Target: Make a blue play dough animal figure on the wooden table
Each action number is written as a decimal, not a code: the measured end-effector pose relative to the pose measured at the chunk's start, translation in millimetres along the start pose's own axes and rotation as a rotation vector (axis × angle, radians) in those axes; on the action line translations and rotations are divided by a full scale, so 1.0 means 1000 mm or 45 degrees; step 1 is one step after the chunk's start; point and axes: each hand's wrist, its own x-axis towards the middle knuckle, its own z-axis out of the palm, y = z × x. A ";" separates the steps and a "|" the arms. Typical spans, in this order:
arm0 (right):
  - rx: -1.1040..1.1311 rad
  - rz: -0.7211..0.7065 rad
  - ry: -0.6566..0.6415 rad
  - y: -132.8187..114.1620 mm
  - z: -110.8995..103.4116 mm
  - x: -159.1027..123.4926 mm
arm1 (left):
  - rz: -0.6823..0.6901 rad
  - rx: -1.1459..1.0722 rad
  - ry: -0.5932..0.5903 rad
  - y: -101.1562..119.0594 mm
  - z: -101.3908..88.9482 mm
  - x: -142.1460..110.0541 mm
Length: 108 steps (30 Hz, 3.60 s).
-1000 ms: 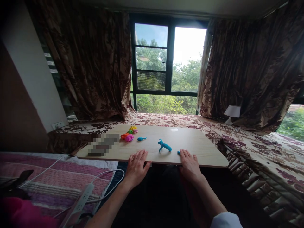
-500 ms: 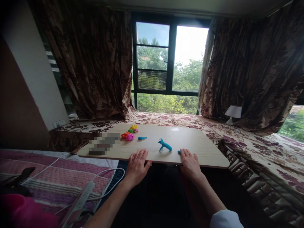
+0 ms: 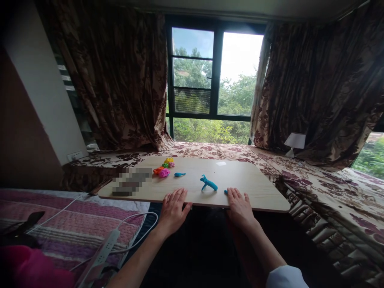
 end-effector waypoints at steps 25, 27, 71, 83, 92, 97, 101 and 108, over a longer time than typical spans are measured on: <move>-0.005 -0.037 0.017 -0.003 -0.001 -0.007 | 0.014 0.006 -0.009 -0.002 0.002 0.001; -0.002 0.000 0.007 0.001 0.000 0.000 | 0.016 0.006 -0.005 -0.002 0.002 0.000; 0.054 0.014 0.022 -0.005 -0.003 -0.004 | 0.006 -0.001 0.000 0.000 0.000 0.000; 0.047 -0.008 0.032 -0.007 0.000 -0.006 | 0.006 -0.007 -0.007 0.001 0.000 0.000; 0.030 -0.109 0.041 -0.015 0.000 -0.018 | -0.001 -0.013 -0.005 -0.001 0.002 -0.001; 0.047 -0.024 0.020 -0.009 0.000 -0.007 | 0.000 -0.016 0.003 0.000 0.000 0.000; 0.041 0.013 0.023 -0.003 0.002 0.004 | -0.002 -0.021 0.002 0.000 0.000 -0.001; 0.018 -0.112 0.047 -0.015 0.001 -0.015 | -0.020 -0.045 -0.011 -0.001 0.001 -0.001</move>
